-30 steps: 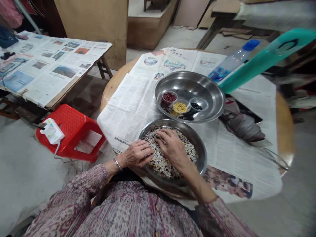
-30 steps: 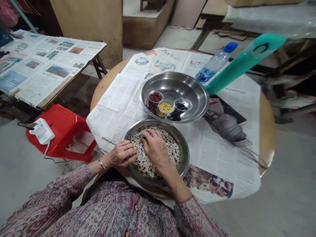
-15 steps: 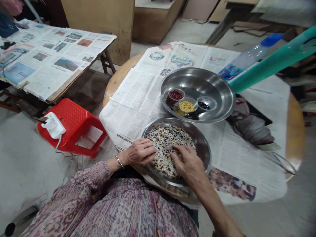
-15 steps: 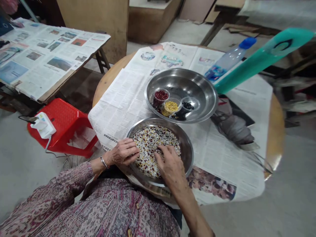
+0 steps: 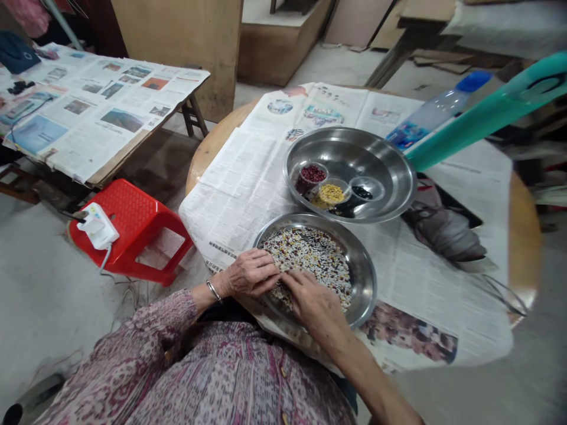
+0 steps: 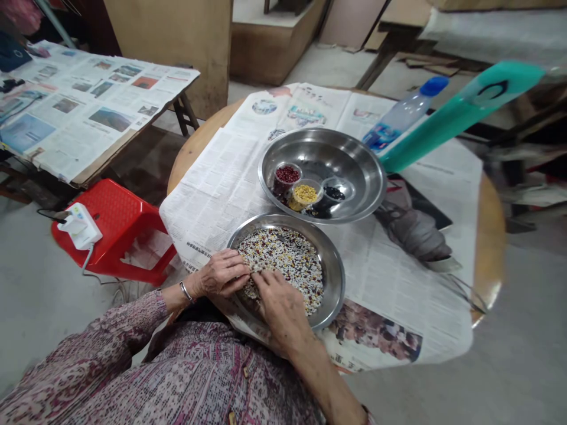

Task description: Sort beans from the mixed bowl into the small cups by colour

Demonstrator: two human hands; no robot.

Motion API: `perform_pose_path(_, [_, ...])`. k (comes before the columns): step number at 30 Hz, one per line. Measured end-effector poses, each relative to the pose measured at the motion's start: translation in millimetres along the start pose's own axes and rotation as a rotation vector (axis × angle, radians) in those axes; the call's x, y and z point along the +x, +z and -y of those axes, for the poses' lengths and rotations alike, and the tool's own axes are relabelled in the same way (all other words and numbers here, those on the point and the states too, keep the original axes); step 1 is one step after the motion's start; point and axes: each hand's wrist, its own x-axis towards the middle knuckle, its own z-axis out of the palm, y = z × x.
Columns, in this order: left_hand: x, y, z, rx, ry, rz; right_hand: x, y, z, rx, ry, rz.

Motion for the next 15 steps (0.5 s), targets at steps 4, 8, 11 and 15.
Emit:
perform_pose_path(4, [-0.4,-0.1,0.1,-0.013,-0.016,0.028,19.3,-0.2,-25.2,-0.134,0.184,-0.235])
perform_pose_path(8, [0.2,-2.0,-0.8,-0.019,-0.022,0.008,39.5,3.9,-30.3,-0.142,0.202,-0.310])
perform_pose_path(11, [1.1,-4.7,-2.1,-0.030,-0.039,-0.018,49.4,9.4,-17.4,-0.091,0.068,-0.262])
perform_pose_path(15, [1.3,-6.2,-1.5,-0.058,-0.032,-0.034,40.0,7.0,-13.9,0.044,-0.194,-0.150])
